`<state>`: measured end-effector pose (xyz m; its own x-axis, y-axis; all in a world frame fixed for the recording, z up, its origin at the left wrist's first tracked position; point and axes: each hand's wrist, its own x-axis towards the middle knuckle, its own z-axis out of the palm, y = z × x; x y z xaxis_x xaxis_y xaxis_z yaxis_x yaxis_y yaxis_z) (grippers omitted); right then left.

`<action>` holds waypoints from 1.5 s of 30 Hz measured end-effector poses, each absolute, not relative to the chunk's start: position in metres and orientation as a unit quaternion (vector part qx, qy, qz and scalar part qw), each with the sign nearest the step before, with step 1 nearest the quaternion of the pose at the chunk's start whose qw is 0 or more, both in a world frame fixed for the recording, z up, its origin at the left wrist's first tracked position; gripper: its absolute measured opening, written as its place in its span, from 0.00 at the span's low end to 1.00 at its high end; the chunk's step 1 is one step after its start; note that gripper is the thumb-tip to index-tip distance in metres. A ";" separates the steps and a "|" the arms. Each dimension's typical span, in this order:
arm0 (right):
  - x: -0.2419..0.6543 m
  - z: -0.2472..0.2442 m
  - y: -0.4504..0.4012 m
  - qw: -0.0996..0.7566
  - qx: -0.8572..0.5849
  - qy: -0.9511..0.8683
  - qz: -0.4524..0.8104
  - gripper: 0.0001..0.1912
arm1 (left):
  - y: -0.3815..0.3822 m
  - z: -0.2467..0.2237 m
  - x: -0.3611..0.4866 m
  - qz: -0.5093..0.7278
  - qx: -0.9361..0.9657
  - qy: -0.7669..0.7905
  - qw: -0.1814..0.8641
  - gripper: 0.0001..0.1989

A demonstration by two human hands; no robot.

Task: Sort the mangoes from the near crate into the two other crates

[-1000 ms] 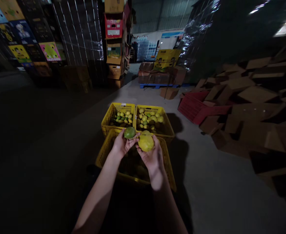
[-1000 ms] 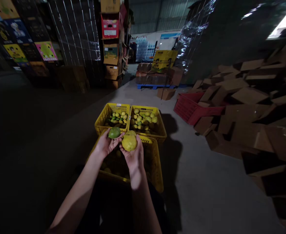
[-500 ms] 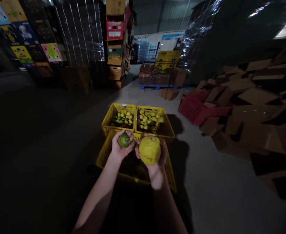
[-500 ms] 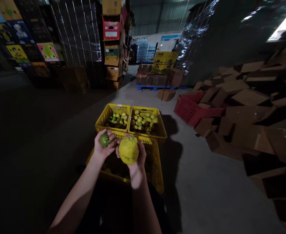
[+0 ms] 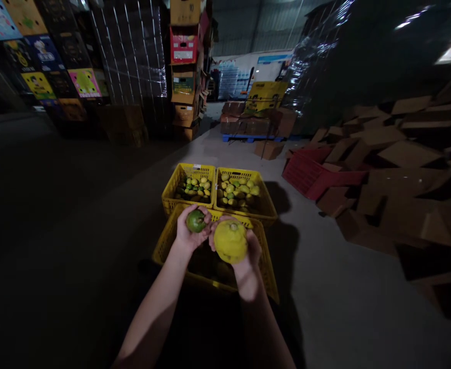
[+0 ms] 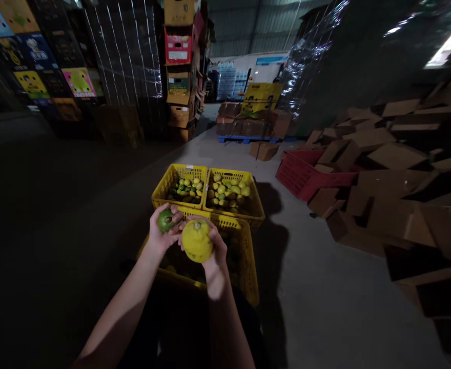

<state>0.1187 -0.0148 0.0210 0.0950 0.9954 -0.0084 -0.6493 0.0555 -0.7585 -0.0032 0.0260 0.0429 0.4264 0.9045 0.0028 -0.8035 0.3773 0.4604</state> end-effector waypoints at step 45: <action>0.129 -0.028 -0.030 0.545 -0.385 -0.710 0.223 0.25 | 0.017 0.003 -0.039 0.487 0.275 0.245 0.792 0.14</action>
